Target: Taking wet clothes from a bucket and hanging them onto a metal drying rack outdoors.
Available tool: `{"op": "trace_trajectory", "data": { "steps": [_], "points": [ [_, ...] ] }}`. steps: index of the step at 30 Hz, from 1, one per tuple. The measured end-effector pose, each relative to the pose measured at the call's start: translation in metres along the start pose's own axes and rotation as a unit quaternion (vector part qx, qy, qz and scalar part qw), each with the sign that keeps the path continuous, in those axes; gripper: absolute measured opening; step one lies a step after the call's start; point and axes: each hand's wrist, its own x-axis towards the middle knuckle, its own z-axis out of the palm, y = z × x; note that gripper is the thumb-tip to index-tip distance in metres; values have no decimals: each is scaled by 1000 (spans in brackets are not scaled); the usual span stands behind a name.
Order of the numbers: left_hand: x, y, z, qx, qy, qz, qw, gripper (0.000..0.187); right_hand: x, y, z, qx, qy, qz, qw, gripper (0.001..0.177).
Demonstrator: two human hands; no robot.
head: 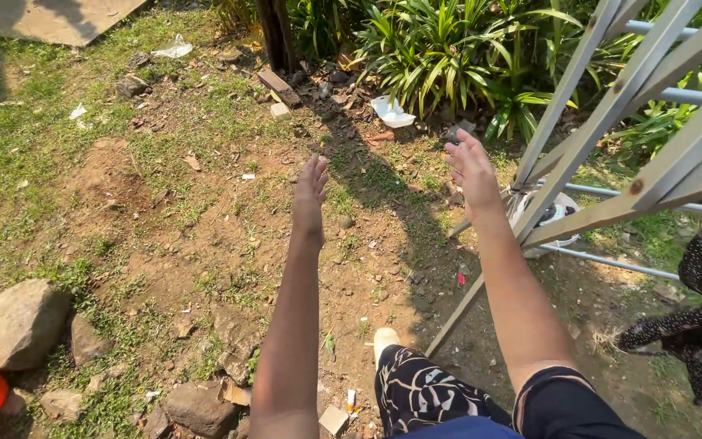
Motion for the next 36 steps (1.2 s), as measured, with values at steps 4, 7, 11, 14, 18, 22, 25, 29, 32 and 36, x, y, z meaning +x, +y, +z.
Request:
{"op": "trace_trajectory", "data": {
  "steps": [4,7,11,14,18,22,25,29,32,36],
  "points": [
    [76,-17,-3,15,-11,-21,1000,77,66,25,18,11,23,14,1000,54],
    [137,-35,0,24,-41,-33,998,77,113,49,22,3,42,42,998,56],
    [243,-49,18,4,-77,-45,996,77,201,65,15,-25,53,58,997,57],
    [284,-51,31,-4,-85,-80,993,77,233,71,8,-39,79,80,993,57],
    [350,-66,43,-9,-107,-103,989,79,279,77,5,-56,120,87,987,58],
    [434,-89,57,-14,-137,-119,983,81,334,93,-2,-54,153,93,982,58],
    [494,-107,63,-7,-168,-130,977,83,365,109,0,-51,193,94,975,58],
    [584,-145,88,-4,-244,-114,963,87,413,94,9,-46,262,84,960,60],
    [635,-158,110,-2,-288,-131,948,88,441,105,2,-31,317,77,945,61],
    [676,-165,154,-7,-336,-151,930,87,467,130,-28,-3,349,46,936,60]
  ]
}}
